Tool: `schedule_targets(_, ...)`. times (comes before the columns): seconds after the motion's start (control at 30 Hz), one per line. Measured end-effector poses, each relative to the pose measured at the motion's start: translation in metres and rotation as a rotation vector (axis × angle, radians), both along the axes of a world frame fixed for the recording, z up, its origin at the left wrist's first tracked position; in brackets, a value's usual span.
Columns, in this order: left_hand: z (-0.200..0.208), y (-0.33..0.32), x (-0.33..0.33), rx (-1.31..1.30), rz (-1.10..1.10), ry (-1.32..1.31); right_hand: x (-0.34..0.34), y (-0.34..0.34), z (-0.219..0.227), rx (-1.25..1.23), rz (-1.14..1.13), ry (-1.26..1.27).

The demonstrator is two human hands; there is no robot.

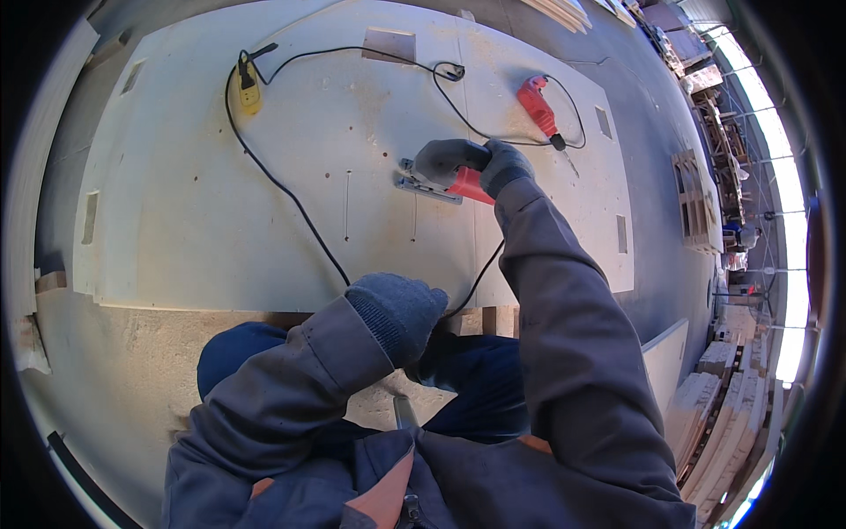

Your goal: The person uses a jigsaw to cut a rectangular hole in a large white board. They guide the tool along pre-marked lines, remove the cut piece, and place it aside.

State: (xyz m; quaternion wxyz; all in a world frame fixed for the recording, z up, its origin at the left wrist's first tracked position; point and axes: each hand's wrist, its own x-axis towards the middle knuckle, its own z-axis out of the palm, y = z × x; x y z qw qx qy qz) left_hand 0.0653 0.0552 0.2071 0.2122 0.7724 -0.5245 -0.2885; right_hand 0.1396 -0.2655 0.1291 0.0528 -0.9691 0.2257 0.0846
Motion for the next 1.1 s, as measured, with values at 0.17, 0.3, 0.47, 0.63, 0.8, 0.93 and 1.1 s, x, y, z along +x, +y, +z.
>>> schedule_targets(0.17, 0.000, 0.006, -0.003, -0.022, 0.009, 0.033, 0.001, 0.008, 0.007, 0.026, -0.022, 0.052)
schedule_targets(0.3, 0.000, 0.005, -0.003, 0.002, 0.005, 0.055, 0.002, 0.007, 0.008, 0.026, -0.041, 0.092)
schedule_targets(0.47, -0.003, -0.002, -0.002, 0.006, -0.039, 0.096, -0.005, -0.007, 0.005, 0.015, -0.044, 0.012)
schedule_targets(0.63, -0.005, 0.003, -0.005, 0.031, -0.025, 0.067, 0.002, 0.001, -0.004, 0.029, -0.031, -0.037)
schedule_targets(0.8, -0.017, 0.001, -0.011, -0.008, -0.008, 0.062, 0.001, 0.000, -0.003, 0.016, -0.020, -0.038)
schedule_targets(0.93, -0.019, 0.000, -0.012, -0.022, -0.008, 0.072, 0.000, -0.001, -0.003, 0.000, -0.006, -0.040)
schedule_targets(1.1, -0.021, -0.003, -0.012, -0.005, -0.023, 0.073, -0.001, 0.001, -0.003, 0.033, -0.034, -0.059)
